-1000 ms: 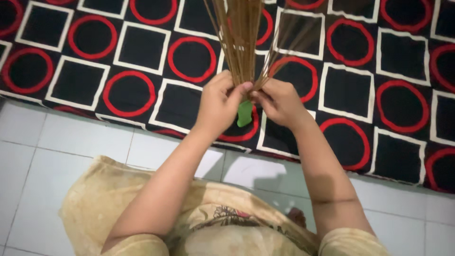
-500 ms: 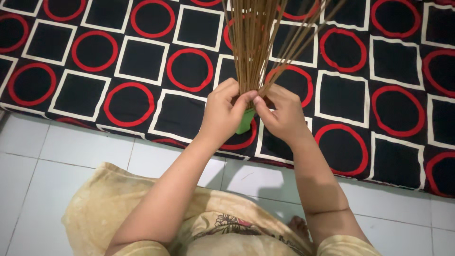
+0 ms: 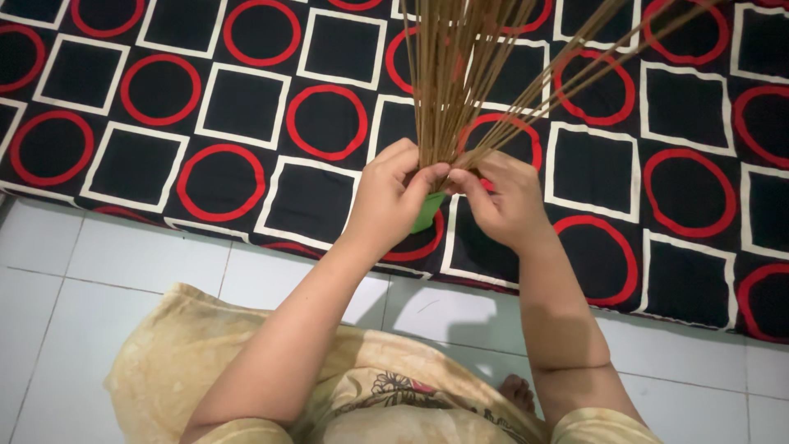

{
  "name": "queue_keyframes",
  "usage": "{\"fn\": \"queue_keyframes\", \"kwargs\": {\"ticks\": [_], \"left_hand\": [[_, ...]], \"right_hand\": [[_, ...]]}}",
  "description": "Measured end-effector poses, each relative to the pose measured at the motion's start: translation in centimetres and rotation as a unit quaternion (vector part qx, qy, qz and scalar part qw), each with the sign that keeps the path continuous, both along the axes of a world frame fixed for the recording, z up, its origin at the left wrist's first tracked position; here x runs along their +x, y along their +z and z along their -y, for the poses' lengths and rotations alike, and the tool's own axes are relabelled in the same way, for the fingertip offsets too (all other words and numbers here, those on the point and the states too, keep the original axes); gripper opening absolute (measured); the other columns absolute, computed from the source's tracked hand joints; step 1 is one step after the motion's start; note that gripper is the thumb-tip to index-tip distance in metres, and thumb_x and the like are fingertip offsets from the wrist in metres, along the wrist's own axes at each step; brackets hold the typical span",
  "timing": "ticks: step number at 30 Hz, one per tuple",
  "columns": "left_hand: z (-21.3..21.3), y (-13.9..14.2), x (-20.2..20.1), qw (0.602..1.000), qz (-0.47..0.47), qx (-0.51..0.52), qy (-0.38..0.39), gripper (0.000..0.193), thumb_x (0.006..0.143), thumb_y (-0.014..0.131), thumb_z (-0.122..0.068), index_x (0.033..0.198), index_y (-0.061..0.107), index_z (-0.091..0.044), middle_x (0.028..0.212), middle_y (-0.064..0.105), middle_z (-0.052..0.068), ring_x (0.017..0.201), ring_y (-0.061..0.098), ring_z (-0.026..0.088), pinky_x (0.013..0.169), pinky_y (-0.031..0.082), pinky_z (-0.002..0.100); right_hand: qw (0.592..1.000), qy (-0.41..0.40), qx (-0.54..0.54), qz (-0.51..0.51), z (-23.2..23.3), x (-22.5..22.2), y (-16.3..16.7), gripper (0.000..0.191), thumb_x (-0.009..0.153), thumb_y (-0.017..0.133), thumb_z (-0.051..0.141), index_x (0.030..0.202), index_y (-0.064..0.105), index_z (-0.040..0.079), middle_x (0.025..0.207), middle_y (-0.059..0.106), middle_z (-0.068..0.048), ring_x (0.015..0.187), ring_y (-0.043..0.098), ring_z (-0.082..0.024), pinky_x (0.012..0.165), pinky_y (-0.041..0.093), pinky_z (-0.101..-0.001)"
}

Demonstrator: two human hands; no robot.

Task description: The person inserts thin wooden sticks into a green plastic broom head one by one, aligning them and pushing them into place. The person continues adding sticks until the broom head is full, then briefly sweeps the patterned mat with the assembled broom.

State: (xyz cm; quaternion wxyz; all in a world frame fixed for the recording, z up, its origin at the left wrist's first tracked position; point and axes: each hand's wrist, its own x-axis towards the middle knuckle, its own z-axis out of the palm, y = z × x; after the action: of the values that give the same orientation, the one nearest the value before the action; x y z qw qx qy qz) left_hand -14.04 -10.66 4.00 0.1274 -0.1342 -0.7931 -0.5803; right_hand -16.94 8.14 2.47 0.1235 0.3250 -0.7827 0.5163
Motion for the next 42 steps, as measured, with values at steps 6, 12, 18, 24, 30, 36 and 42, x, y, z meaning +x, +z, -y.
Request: {"fn": "queue_keyframes", "kwargs": {"ticks": [6,12,18,24,30,36,42], "left_hand": [[0.3,-0.3,-0.1,1.0,-0.021,-0.018,0.002,0.009,0.098,0.068,-0.006,0.101,0.072,0.001,0.086,0.059,0.007,0.076,0.059,0.016,0.066,0.046,0.029],[0.1,0.4,0.0,0.998,0.005,0.055,-0.011,0.011,0.1,0.066,-0.01,0.101,0.069,0.001,0.094,0.062,0.007,0.081,0.065,0.015,0.07,0.052,0.028],[0.0,0.7,0.5,1.0,0.018,0.01,-0.011,0.013,0.099,0.062,-0.005,0.107,0.072,0.0,0.096,0.067,0.009,0.083,0.067,0.019,0.072,0.053,0.029],[0.1,0.2,0.2,0.998,-0.062,-0.002,-0.02,0.015,0.101,0.061,-0.004,0.113,0.07,0.001,0.106,0.072,0.011,0.098,0.07,0.019,0.084,0.056,0.031],[0.2,0.3,-0.2,0.991,0.073,0.111,-0.011,0.02,0.103,0.062,-0.015,0.113,0.07,0.001,0.094,0.077,0.008,0.085,0.072,0.01,0.075,0.059,0.027],[0.2,-0.4,0.3,0.987,0.086,0.127,-0.038,0.024,0.105,0.059,-0.015,0.12,0.069,0.001,0.099,0.077,0.007,0.091,0.071,0.008,0.08,0.058,0.027],[0.2,-0.6,-0.2,0.978,0.063,0.195,-0.042,0.029,0.105,0.06,-0.013,0.13,0.064,0.002,0.118,0.075,0.008,0.107,0.071,0.01,0.092,0.058,0.027]], "right_hand": [[1.0,0.026,0.012,-0.006,-0.1,-0.9,-0.4,0.013,0.094,0.07,-0.003,0.107,0.07,-0.003,0.094,0.071,-0.013,0.073,0.072,-0.019,0.064,0.055,-0.0285],[0.998,0.056,-0.019,0.003,0.7,-1.3,-0.8,0.018,0.095,0.067,-0.006,0.113,0.068,-0.004,0.1,0.072,-0.015,0.079,0.075,-0.019,0.069,0.059,-0.0275],[0.998,0.046,-0.042,-0.008,-0.4,-0.7,-1.1,0.013,0.095,0.072,-0.005,0.107,0.068,-0.003,0.099,0.072,-0.013,0.085,0.075,-0.021,0.074,0.06,-0.0287],[0.998,-0.009,-0.033,-0.05,0.9,-0.9,-3.2,0.011,0.091,0.073,-0.006,0.101,0.07,-0.003,0.093,0.071,-0.012,0.082,0.073,-0.022,0.073,0.058,-0.0307],[0.997,0.022,-0.067,0.019,1.8,-1.0,-4.5,0.012,0.092,0.068,-0.006,0.104,0.07,-0.003,0.091,0.071,-0.012,0.077,0.074,-0.022,0.07,0.058,-0.0293],[0.998,-0.023,-0.026,-0.051,1.6,0.0,-4.5,0.013,0.092,0.068,-0.006,0.104,0.069,-0.001,0.093,0.071,-0.013,0.079,0.074,-0.024,0.067,0.057,-0.0323],[0.998,-0.023,-0.013,-0.057,2.7,-0.2,-4.5,0.016,0.088,0.068,-0.007,0.103,0.07,0.0,0.084,0.066,-0.014,0.068,0.066,-0.027,0.057,0.049,-0.0357]]}}
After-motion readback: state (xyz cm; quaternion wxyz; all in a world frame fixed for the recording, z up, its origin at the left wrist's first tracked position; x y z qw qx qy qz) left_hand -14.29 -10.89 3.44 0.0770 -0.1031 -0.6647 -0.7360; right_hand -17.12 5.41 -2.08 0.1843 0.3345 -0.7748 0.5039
